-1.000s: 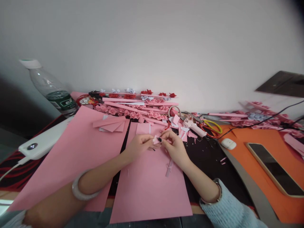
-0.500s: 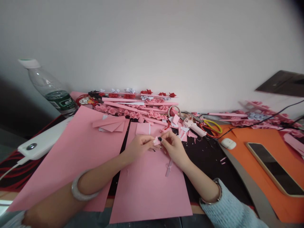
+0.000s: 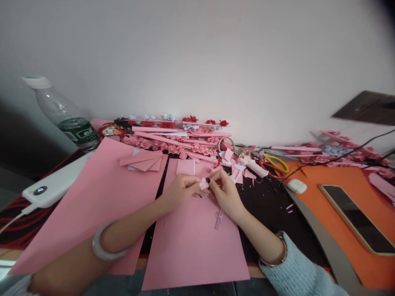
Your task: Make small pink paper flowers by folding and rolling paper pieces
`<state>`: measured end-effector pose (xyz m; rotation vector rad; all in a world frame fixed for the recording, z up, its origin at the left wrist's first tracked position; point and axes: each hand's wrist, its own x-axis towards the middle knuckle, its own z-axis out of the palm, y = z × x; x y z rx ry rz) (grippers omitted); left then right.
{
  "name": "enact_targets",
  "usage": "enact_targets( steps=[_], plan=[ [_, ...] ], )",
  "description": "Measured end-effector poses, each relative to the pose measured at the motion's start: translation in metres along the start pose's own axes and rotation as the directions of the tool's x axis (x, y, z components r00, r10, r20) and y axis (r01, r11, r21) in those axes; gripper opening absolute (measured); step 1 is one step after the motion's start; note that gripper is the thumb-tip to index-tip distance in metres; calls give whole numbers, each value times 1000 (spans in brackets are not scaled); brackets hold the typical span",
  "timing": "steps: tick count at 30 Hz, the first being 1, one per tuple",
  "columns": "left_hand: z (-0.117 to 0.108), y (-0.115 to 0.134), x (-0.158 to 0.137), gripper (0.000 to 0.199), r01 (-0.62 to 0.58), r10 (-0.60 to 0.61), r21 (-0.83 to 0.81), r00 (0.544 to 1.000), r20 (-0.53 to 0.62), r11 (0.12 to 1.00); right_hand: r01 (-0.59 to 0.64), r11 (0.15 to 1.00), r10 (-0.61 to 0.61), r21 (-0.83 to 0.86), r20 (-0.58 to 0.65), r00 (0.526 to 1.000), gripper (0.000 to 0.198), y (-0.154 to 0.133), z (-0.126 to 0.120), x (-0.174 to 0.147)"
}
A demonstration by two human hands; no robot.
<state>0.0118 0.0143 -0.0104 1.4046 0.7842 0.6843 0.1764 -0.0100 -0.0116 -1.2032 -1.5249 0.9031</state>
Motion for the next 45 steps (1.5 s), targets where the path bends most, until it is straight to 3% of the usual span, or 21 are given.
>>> enact_targets(
  steps=[21, 27, 30, 33, 37, 45],
  plan=[
    [1, -3, 1, 22, 14, -13, 16, 999, -39, 1000, 104, 990, -101, -100, 34, 994, 15, -10, 2, -3],
    [0, -1, 1, 24, 3, -3, -20, 1000, -30, 1000, -18, 998, 18, -67, 6, 1000, 8, -5, -1, -1],
    [-1, 2, 2, 27, 34, -35, -19, 998, -43, 999, -58, 998, 58, -33, 5, 998, 16, -3, -4, 1],
    [-2, 1, 2, 27, 38, -39, -42, 998, -41, 998, -51, 996, 56, -71, 68, 996, 25, -4, -6, 1],
    [-3, -3, 2, 23, 25, -27, -71, 999, -22, 997, 9, 982, 25, -191, 176, 984, 21, -6, -5, 1],
    [-2, -2, 3, 22, 31, -31, -92, 999, -4, 995, 67, 972, -26, -224, 179, 984, 22, -8, -3, -2]
  ],
)
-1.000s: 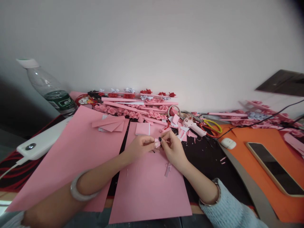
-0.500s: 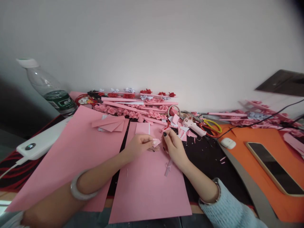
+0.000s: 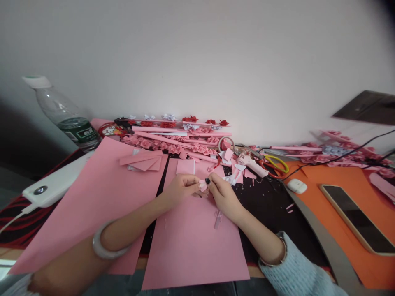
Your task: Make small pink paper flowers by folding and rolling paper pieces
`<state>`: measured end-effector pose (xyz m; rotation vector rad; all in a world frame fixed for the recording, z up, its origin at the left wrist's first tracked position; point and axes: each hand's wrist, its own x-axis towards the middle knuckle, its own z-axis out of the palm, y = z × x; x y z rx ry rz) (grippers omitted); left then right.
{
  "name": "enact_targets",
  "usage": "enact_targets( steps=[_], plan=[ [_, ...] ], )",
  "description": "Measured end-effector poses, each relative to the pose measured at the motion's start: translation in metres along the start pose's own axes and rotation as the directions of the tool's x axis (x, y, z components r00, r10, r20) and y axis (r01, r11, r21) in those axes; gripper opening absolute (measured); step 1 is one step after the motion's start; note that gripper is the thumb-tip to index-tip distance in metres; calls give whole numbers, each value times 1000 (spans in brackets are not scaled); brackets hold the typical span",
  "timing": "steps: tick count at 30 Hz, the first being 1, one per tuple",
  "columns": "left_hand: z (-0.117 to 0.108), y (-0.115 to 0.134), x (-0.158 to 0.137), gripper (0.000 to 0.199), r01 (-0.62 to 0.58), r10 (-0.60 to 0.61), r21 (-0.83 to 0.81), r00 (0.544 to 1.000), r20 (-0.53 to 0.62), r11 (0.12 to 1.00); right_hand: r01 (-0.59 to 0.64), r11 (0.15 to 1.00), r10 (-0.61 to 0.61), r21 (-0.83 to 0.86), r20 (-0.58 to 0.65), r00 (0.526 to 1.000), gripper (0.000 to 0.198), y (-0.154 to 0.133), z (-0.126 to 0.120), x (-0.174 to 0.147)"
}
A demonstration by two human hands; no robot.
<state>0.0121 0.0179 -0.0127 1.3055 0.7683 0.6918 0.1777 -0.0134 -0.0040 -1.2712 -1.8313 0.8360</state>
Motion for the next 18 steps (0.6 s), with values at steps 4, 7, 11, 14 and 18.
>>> enact_targets(
  steps=[4, 7, 11, 14, 18],
  plan=[
    [-1, 2, -2, 20, -18, 18, 35, 1000, 6, 999, -6, 1000, 5, -6, -49, 999, 21, -1, 1, -1],
    [-1, 2, -3, 19, -22, 21, 58, 1000, 17, 998, -12, 1000, 11, -16, -104, 994, 20, -2, 0, 0],
    [1, 1, -3, 20, -23, 18, 92, 998, 53, 995, -30, 999, 28, -13, -137, 990, 19, 0, -1, 1],
    [2, -1, -3, 20, -7, -1, 104, 997, 79, 995, -31, 999, 32, 8, -129, 991, 17, 3, -2, 2],
    [1, -3, -2, 19, 1, -3, 100, 1000, 28, 995, 10, 997, 8, 82, -215, 977, 4, 6, -2, 2]
  ],
)
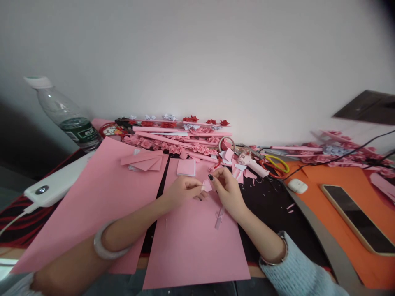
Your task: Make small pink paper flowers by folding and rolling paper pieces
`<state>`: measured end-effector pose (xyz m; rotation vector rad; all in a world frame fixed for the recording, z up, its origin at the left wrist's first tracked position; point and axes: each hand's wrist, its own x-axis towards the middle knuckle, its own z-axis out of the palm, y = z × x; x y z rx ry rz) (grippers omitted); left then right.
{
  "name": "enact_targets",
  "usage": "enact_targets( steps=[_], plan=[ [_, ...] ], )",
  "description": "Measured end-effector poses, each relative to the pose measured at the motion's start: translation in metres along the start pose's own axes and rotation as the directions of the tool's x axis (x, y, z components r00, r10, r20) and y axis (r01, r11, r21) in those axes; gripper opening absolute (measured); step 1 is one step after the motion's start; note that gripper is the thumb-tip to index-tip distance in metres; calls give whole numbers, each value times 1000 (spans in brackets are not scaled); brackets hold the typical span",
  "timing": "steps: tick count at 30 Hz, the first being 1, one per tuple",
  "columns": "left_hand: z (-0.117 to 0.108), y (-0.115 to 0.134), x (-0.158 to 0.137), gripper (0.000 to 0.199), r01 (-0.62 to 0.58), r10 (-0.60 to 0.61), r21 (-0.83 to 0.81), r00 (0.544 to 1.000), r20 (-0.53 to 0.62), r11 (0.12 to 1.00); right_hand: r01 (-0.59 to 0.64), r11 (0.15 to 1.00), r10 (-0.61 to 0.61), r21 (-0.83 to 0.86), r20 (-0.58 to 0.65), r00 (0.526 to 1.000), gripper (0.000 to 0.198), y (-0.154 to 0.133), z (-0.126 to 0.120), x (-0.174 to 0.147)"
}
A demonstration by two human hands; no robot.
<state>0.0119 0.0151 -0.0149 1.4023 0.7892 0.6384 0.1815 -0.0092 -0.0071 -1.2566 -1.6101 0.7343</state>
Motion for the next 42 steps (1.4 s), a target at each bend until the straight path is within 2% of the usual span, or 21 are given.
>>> enact_targets(
  steps=[2, 5, 10, 24, 32, 42],
  plan=[
    [-1, 0, 1, 20, 4, -4, -16, 999, -45, 1000, 2, 1000, -2, 4, -26, 1000, 3, 0, -1, 0],
    [-2, 1, 2, 22, 3, -5, -28, 997, -76, 1000, -2, 999, 2, -34, 1, 1000, 5, 0, -1, 0],
    [-2, 1, 1, 24, 1, -1, -3, 997, -81, 1000, 23, 999, -22, -46, 15, 1000, 8, 0, -1, 1],
    [-1, 3, 1, 27, -42, 46, 48, 994, -94, 998, -38, 999, 38, 4, 23, 999, 5, -1, 1, 1],
    [-2, 1, 1, 29, -2, 0, -47, 999, -50, 999, 70, 997, -70, -22, -14, 997, 14, 1, 1, 0],
    [-3, 4, 0, 27, 20, -25, -67, 996, -88, 998, 118, 991, -115, -65, 55, 992, 16, -3, 0, 0]
  ],
)
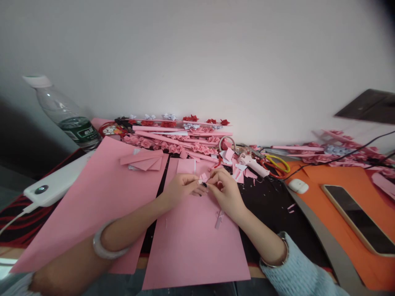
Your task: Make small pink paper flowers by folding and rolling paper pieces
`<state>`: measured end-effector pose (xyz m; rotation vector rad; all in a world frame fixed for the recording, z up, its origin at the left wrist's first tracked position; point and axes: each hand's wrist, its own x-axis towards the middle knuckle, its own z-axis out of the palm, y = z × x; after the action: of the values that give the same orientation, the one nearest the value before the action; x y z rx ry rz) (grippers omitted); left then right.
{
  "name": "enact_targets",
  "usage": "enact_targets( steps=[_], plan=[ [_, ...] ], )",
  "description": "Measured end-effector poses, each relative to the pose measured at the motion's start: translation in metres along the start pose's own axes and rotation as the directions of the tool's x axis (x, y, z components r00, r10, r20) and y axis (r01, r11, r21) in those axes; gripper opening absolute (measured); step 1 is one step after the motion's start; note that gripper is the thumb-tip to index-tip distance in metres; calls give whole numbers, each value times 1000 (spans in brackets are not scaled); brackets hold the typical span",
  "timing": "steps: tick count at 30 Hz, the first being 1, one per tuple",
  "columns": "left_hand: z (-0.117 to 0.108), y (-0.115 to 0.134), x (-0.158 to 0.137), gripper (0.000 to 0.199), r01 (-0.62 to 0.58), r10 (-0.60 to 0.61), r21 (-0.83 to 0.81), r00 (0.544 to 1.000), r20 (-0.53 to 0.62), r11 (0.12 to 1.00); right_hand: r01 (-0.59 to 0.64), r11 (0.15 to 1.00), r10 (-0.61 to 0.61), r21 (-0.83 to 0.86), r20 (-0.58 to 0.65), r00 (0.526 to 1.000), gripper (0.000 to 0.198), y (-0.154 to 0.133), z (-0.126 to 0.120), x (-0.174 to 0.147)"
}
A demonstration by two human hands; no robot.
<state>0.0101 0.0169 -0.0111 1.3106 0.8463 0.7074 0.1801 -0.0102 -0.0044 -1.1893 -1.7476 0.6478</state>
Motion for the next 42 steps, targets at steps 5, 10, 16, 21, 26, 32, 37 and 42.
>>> enact_targets(
  steps=[5, 10, 16, 21, 26, 32, 37, 42],
  plan=[
    [1, 1, 0, 28, -9, 9, 9, 1000, -6, 1000, -30, 999, 30, -12, -67, 997, 10, -2, -3, 0],
    [2, 1, -1, 28, -36, 35, 56, 999, 13, 998, -41, 999, 41, 4, -60, 997, 10, 0, -2, 2],
    [3, 2, -1, 29, -14, 13, 51, 1000, 22, 999, -20, 1000, 20, -1, -76, 997, 14, 1, -1, 2],
    [1, -1, 0, 29, -8, 8, 7, 1000, 24, 1000, 1, 1000, -1, -1, -46, 999, 15, 0, -2, 1],
    [0, -1, 0, 28, 7, -7, -14, 1000, 26, 1000, 2, 1000, -2, 11, -11, 1000, 16, 0, -1, 1],
    [1, 1, 0, 29, 9, -9, -7, 1000, 13, 1000, 0, 1000, 0, 11, 5, 1000, 15, 0, -1, 1],
    [1, 0, 0, 27, 14, -14, -26, 1000, 19, 1000, -1, 1000, 1, -4, 9, 1000, 14, 1, -1, 0],
    [1, 1, 0, 27, 14, -14, -39, 1000, 9, 999, 5, 1000, -4, -15, 18, 1000, 14, 1, -1, 1]
  ],
)
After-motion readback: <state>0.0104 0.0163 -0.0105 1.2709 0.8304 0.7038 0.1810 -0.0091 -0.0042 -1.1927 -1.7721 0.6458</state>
